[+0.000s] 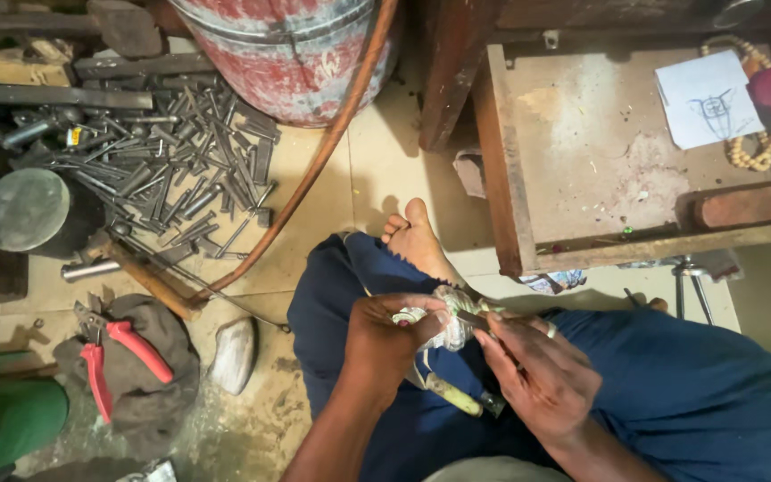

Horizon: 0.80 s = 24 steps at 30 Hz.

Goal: The person sits on the floor and works on a small, silver-colored, cone-shaped decorative object. They use a thin metal tool to press and shape details on the object's surface, rotating it frequently to access different areas.

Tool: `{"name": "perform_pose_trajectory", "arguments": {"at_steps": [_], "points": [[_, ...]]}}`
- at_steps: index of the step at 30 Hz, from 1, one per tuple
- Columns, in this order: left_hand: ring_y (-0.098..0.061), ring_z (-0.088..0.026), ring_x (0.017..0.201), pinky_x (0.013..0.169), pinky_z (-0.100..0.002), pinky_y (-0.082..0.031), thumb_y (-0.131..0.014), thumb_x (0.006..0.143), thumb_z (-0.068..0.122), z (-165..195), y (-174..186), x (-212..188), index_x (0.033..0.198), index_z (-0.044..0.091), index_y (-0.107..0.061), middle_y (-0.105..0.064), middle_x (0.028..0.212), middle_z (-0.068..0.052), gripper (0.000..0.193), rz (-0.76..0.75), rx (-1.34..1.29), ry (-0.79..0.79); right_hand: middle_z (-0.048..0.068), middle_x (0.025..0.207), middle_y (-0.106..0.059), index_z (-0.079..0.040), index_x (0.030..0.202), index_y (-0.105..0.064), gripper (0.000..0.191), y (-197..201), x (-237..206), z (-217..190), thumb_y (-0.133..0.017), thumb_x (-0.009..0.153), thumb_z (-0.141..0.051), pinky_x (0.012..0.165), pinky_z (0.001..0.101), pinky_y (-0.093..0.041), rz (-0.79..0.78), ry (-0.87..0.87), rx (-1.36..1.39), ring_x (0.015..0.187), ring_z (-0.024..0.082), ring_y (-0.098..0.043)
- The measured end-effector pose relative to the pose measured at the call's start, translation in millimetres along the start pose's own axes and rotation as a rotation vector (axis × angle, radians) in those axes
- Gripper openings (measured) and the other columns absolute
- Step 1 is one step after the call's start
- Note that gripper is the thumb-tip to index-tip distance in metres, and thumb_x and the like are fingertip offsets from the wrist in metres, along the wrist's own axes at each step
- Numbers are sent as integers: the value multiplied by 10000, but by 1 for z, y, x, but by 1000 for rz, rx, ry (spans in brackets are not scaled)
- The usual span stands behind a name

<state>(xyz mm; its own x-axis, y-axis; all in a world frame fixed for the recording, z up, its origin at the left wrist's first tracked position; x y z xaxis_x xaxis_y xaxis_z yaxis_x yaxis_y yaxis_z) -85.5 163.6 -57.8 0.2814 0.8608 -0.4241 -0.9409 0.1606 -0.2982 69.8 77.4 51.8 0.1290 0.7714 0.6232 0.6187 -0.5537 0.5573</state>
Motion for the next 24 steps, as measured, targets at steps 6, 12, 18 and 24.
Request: {"name": "perform_pose_trajectory", "arguments": {"at_steps": [6, 12, 18, 24], "points": [[-665, -85, 678, 610, -228, -527, -796, 784, -48, -3, 2, 0, 894, -44, -807, -777, 789, -63, 111, 13, 7, 3, 135, 948, -754, 55, 1039, -719, 228, -3, -2, -7, -820, 838, 21, 804, 342, -611, -12, 110, -69, 873, 255, -763], [-653, -79, 662, 594, -217, -515, -800, 780, -41, -3, 2, -1, 903, -49, -804, -766, 783, -64, 123, -3, -19, 0, 120, 930, -755, 38, 1033, -721, 264, -8, -3, -11, -841, 805, -22, 778, 347, -604, -84, 200, -120, 840, 241, -754], [-658, -79, 672, 609, -210, -509, -808, 779, -22, 0, 3, -1, 900, -47, -807, -770, 775, -66, 123, 6, 30, -2, 138, 919, -741, 55, 1037, -703, 267, -4, -1, -15, -841, 810, 24, 788, 370, -625, -16, 219, -91, 857, 272, -756], [-676, -80, 680, 628, -219, -541, -797, 774, -29, 1, 2, -2, 879, -50, -795, -776, 788, -61, 107, -18, -6, -32, 154, 943, -736, 85, 1044, -694, 253, 1, 1, -16, -829, 835, 39, 817, 373, -622, 51, 199, -72, 866, 277, -750]]}}
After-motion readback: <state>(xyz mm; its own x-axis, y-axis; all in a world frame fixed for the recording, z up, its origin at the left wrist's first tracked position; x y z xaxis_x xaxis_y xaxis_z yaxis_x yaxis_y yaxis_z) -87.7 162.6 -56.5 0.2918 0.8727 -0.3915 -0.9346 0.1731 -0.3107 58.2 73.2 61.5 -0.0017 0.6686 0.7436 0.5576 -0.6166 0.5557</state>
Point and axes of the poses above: each hand's wrist, its own x-axis towards the middle knuckle, its own y-axis out of the back of the hand, z = x × y, the point moved 7 cm from there along x, towards the middle knuckle
